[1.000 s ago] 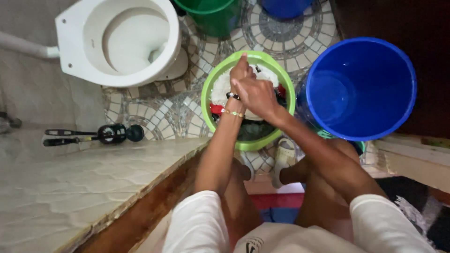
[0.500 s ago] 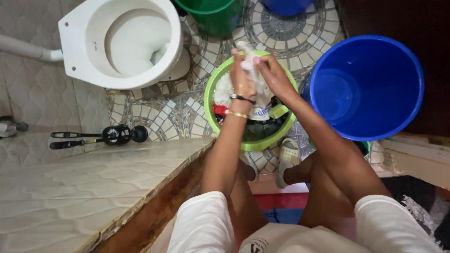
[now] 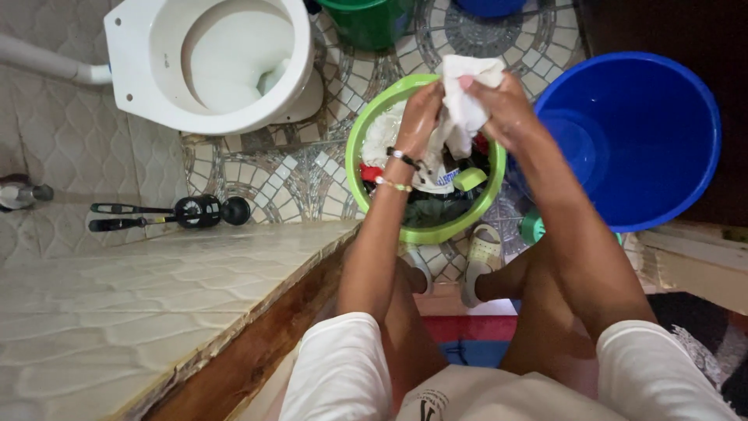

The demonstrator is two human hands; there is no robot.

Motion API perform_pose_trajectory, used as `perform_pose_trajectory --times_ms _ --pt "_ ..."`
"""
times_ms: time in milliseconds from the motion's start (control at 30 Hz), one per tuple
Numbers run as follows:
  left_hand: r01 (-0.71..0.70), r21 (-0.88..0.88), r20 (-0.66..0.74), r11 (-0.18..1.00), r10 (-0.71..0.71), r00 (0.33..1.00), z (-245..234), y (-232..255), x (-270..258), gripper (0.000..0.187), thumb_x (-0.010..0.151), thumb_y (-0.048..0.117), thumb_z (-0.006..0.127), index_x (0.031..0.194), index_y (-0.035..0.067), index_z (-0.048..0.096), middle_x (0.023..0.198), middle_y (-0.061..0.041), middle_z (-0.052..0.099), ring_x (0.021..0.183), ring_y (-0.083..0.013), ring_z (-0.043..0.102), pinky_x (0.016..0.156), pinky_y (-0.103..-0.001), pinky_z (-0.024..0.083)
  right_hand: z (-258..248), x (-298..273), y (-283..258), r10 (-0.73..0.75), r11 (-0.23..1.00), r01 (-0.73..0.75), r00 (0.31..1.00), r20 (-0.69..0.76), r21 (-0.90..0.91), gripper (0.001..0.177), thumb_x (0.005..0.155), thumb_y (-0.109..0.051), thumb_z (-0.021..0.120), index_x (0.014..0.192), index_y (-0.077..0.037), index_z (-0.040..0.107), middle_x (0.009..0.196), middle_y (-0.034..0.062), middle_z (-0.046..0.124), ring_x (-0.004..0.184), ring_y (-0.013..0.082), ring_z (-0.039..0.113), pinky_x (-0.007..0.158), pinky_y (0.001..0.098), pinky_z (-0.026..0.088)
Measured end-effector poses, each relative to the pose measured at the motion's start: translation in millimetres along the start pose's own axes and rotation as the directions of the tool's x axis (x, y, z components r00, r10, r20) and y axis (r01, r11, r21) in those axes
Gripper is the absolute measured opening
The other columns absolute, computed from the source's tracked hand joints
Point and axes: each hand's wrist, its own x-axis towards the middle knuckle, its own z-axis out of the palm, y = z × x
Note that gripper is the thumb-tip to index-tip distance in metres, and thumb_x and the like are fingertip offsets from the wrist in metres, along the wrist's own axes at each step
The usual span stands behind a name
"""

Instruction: Hand wash white and dark clothes in a basin with soap.

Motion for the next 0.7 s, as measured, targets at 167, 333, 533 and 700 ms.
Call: perform_pose_trajectory --times_ms 167,333,533,700 --pt "-0.306 -0.113 -0.19 0.945 0.281 0.941 8.3 3.4 -2.9 0.04 0.104 0.038 0.064 0.114 -0.001 0.065 0.104 -0.002 0.062 0.097 -0.0154 0.057 0.087 -0.031 0.05 20.6 2.7 3.3 -0.184 0.939 0.081 0.938 -0.292 -0.333 0.04 0.097 -0.01 0.065 0.134 -0.001 0.051 0.125 0.011 0.065 0.102 0.0235 0.076 0.088 0.0395 0.06" --pt "-0.2 -0.289 -0.17 0.936 0.155 0.973 15.0 -16.6 -3.9 0.04 0.117 0.032 0.06 0.1 -0.004 0.06 0.089 -0.005 0.061 0.081 -0.0194 0.055 0.069 -0.034 0.046 32.4 -12.1 91.7 -0.447 -0.243 0.349 0.788 0.424 -0.905 0.034 0.108 -0.038 0.053 0.102 -0.006 0.063 0.098 0.0191 0.064 0.081 0.031 0.068 0.065 0.0446 0.053" --pt "-0.265 0.525 -0.296 0.809 0.465 0.835 21.4 -25.8 -10.3 0.047 0.112 0.039 0.045 0.091 0.002 0.067 0.078 -0.012 0.067 0.072 -0.0207 0.06 0.068 -0.039 0.048 20.0 31.2 62.7 -0.589 0.408 0.251 0.807 -0.043 -0.878 0.047 0.12 -0.02 0.054 0.078 0.002 0.056 0.066 0.0151 0.052 0.06 0.0329 0.048 0.055 0.0444 0.041" --pt "-0.009 -0.035 -0.602 0.999 -0.014 0.799 25.4 38.2 -33.4 0.061 0.117 0.039 0.054 0.089 -0.013 0.043 0.08 -0.02 0.037 0.068 -0.0384 0.035 0.059 -0.056 0.032 66.7 6.7 64.9 -0.537 -0.056 0.563 0.679 0.5 -0.825 0.034 0.106 -0.012 0.053 0.122 0.015 0.064 0.066 0.0159 0.059 0.055 0.0239 0.061 0.047 0.0402 0.044"
